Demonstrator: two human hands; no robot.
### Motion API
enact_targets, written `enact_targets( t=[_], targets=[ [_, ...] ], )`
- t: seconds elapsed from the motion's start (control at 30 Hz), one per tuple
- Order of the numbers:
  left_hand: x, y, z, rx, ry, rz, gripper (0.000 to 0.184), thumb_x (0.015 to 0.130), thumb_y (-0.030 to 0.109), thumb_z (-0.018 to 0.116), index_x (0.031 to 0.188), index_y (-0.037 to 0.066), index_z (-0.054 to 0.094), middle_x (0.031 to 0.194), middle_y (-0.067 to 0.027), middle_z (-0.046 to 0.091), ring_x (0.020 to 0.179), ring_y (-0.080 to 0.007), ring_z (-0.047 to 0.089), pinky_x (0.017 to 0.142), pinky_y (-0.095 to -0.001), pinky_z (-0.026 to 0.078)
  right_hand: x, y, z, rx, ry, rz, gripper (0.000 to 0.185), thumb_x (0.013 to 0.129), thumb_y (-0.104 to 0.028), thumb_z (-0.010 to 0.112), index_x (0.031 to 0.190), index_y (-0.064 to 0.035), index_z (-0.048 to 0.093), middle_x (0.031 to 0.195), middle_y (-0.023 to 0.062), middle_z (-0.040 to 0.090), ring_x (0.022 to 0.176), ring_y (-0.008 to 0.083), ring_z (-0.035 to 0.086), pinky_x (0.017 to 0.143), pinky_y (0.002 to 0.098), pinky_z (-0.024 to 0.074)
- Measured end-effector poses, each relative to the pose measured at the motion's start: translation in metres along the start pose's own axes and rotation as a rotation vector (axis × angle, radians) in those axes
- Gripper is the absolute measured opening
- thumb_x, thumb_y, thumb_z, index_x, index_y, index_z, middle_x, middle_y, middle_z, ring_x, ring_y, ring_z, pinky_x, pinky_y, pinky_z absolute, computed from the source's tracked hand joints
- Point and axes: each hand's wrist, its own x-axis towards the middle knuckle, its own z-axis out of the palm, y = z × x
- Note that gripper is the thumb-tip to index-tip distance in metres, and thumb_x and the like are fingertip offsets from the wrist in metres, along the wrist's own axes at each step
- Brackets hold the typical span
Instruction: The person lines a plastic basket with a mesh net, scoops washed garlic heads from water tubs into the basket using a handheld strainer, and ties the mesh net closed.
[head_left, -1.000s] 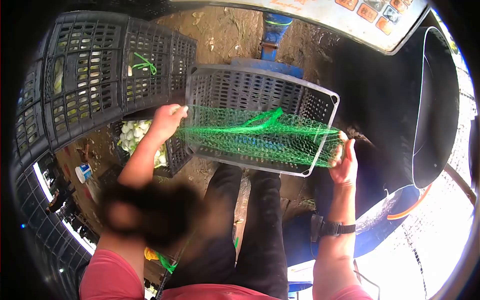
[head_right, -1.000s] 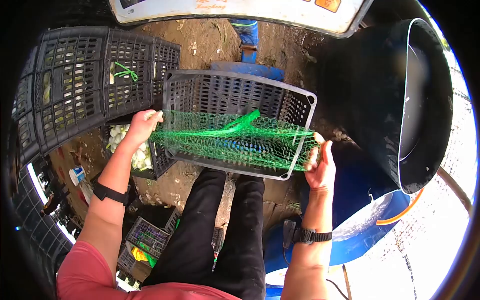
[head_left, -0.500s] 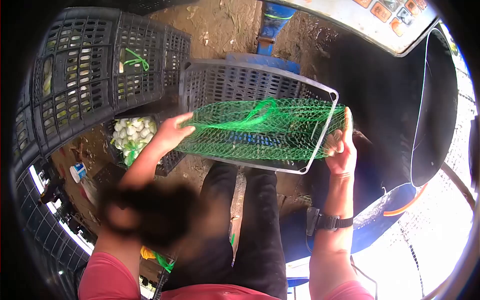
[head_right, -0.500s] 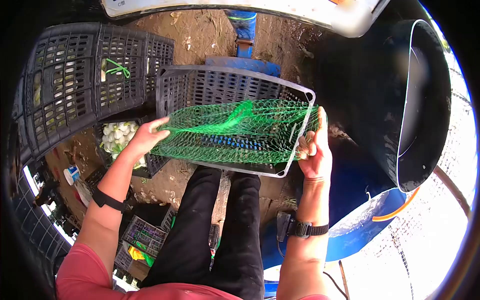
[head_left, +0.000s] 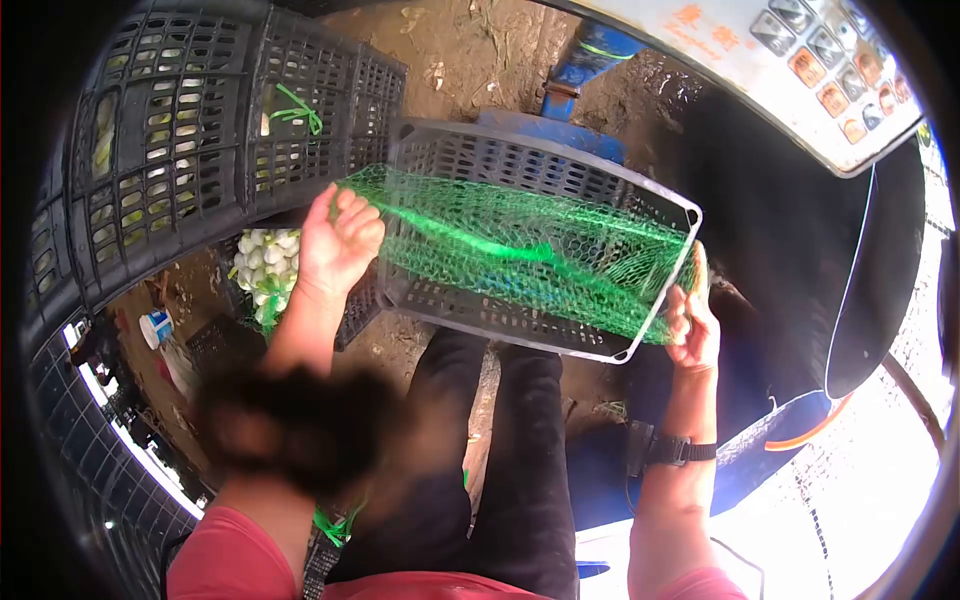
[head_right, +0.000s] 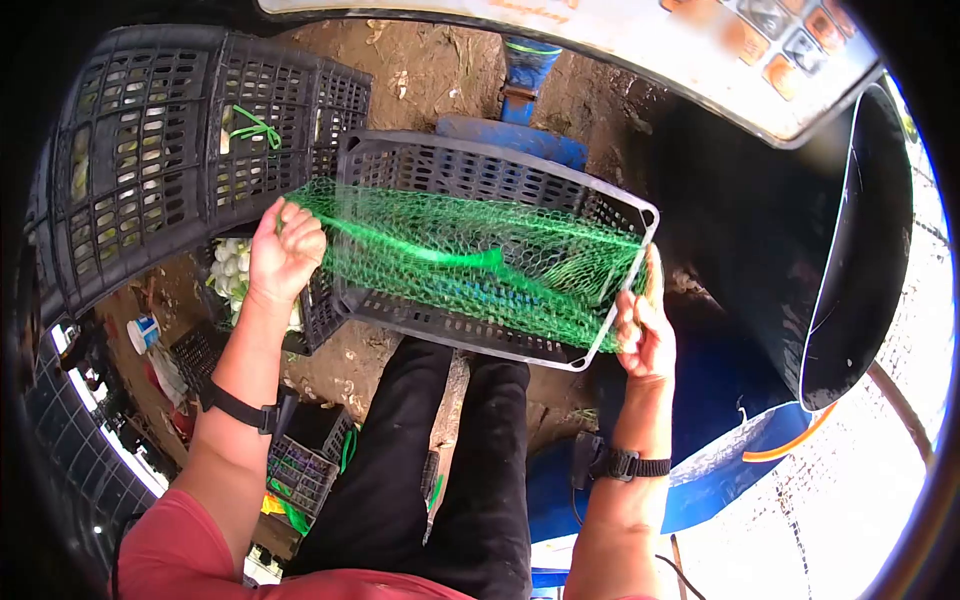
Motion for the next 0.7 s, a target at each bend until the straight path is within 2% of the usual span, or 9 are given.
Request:
enact_targets(
  t=[0.07,0.1,0.13,0.17,0.23,0.33,0.47,0.6,0.7],
  targets=[
    [-0.002,0.007,0.009,0.077,0.027,-0.035,0.046,0.096,0.039,0.038,0.063,0.008,0.046,0.052,0.0011,0.037,0.044,-0.011,0.036,0.045,-0.0255,0.03,0.0,-0.002,-0.018,-0.014,0.083,-0.008,0.071,0.083,-0.008,0.057,0.145,-0.0172,0.021,0.07,0.0014,0.048,0.045,0.0049,0.039,0.036,0.0148,0.0351],
    [-0.002,0.01,0.012,0.153,0.053,-0.074,0.052,0.096,0.046,0.037,0.06,0.009,0.043,0.048,0.0033,0.028,0.038,-0.009,0.027,0.039,-0.0246,0.023,0.0,-0.004,-0.026,-0.065,0.169,-0.053,0.051,0.086,-0.012,0.056,0.133,-0.0077,0.041,0.066,-0.0012,0.047,0.045,0.0043,0.04,0.037,0.0148,0.0361],
    [0.0,0.015,0.01,0.151,0.052,-0.071,0.052,0.096,0.046,0.037,0.06,0.009,0.043,0.048,0.0033,0.028,0.038,-0.009,0.027,0.039,-0.0246,0.023,0.009,-0.006,-0.023,-0.187,0.479,-0.089,0.024,0.089,-0.018,0.055,0.11,-0.0053,0.056,0.064,-0.0031,0.047,0.045,0.003,0.041,0.036,0.0148,0.033],
    [0.004,0.022,0.006,0.499,0.198,-0.112,0.057,0.093,0.053,0.036,0.058,0.01,0.043,0.045,0.0049,0.025,0.036,-0.0083,0.023,0.038,-0.0247,0.02,0.011,-0.018,-0.027,-0.318,0.451,-0.041,0.018,0.091,-0.02,0.053,0.102,-0.0066,0.057,0.064,-0.004,0.048,0.045,0.0026,0.04,0.035,0.0153,0.0313],
    [0.017,0.027,0.007,0.978,0.417,-0.227,0.066,0.085,0.069,0.036,0.054,0.011,0.043,0.042,0.0082,0.018,0.033,-0.0068,0.018,0.035,-0.0242,0.015,0.02,-0.035,-0.022,-0.52,0.397,-0.018,0.017,0.094,-0.021,0.049,0.092,-0.008,0.059,0.06,-0.0041,0.047,0.041,0.0038,0.032,0.035,0.0174,0.0242],
    [0.042,0.051,0.022,1.112,0.523,-0.189,0.069,0.082,0.073,0.036,0.053,0.011,0.043,0.042,0.0085,0.02,0.034,-0.0066,0.018,0.035,-0.0241,0.015,0.054,-0.044,-0.009,-0.427,0.544,-0.233,0.019,0.095,-0.022,0.048,0.093,-0.007,0.059,0.06,-0.004,0.045,0.041,0.0045,0.03,0.036,0.0187,0.0239],
    [0.085,0.054,0.034,1.142,0.613,-0.128,0.069,0.079,0.075,0.038,0.053,0.011,0.041,0.042,0.0071,0.02,0.034,-0.0077,0.018,0.036,-0.0245,0.014,0.096,-0.063,-0.01,-0.432,0.643,-0.288,0.018,0.094,-0.021,0.051,0.095,-0.0052,0.06,0.06,-0.0041,0.043,0.043,0.0042,0.03,0.037,0.0195,0.0236],
    [0.126,0.06,0.018,1.169,0.698,-0.172,0.061,0.081,0.068,0.045,0.06,0.011,0.044,0.045,0.0061,0.021,0.036,-0.0091,0.019,0.038,-0.0257,0.015,0.139,-0.079,-0.042,-0.492,0.799,-0.179,0.015,0.092,-0.019,0.054,0.091,-0.0059,0.06,0.058,-0.0056,0.041,0.042,0.0036,0.03,0.037,0.0196,0.0257],
    [0.152,0.063,-0.025,1.162,0.774,-0.209,0.053,0.084,0.061,0.049,0.06,0.014,0.045,0.046,0.0061,0.026,0.035,-0.0095,0.022,0.037,-0.0256,0.02,0.163,-0.078,-0.117,-0.384,0.695,0.304,0.021,0.091,-0.029,0.053,0.076,-0.0156,0.061,0.048,-0.0072,0.037,0.036,0.0058,0.028,0.032,0.0214,0.0241]
  ],
)
